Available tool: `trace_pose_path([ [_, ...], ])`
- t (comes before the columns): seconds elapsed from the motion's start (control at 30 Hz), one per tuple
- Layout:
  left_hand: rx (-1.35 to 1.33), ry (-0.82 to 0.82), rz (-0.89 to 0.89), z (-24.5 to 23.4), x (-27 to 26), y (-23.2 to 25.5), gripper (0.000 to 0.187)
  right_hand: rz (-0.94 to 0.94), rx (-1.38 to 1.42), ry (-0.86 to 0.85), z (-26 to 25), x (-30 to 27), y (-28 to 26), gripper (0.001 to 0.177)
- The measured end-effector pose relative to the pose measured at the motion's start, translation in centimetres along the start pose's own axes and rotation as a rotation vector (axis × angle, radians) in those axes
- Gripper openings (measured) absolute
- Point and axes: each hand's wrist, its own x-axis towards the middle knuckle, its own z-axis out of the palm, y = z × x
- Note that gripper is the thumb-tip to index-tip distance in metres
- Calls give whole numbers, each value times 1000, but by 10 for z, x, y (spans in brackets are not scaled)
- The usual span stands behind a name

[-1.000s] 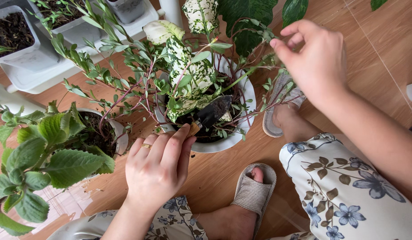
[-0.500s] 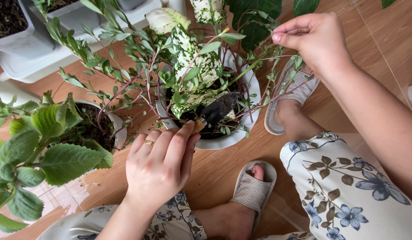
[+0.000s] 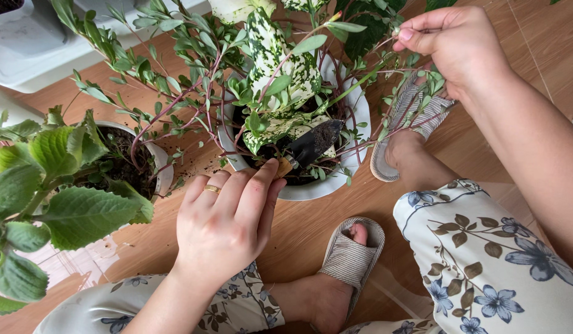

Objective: The person sits on the floor and tends to two potted plants. They use a small hand trowel to loosen soil and remove dead leaves, then spray the plants with a pump-action mister.

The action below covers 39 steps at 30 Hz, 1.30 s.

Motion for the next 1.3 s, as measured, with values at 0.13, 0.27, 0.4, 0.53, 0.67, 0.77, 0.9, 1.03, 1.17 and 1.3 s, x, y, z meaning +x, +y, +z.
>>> trace_pose_path([
  [0.13,4,0,2,-3,3,0,25,-286,-33,-55,0,1,8,10],
  [0.27,18,2,-8,-7,3,1,24,-339,-24,-56,4,-17,2,9],
  [0.4,27,30,-21,-11,2,2,24,-723,-757,118,5,-68,-11,10],
  [0.53,-41,24,-68,-10,3,5,27,-1013,-973,136,12,-97,-16,8],
  [0.67,-109,-16,-119,4,9,15,31,-1018,-940,42,15,-102,-10,7],
  [0.77,-88,-56,-127,9,9,19,32,-1042,-983,23,15,-106,-3,5],
  [0.9,-64,-77,-148,8,10,21,29,-1068,-1012,50,12,-104,2,9],
  [1.03,-58,-80,-128,9,11,23,28,-1009,-1051,124,4,-102,4,9],
  [1.17,-65,-107,-102,13,10,27,30,-991,-1099,200,-8,-97,7,8],
  [1.3,-69,-122,-93,13,7,27,30,-910,-1107,194,-16,-91,18,12],
])
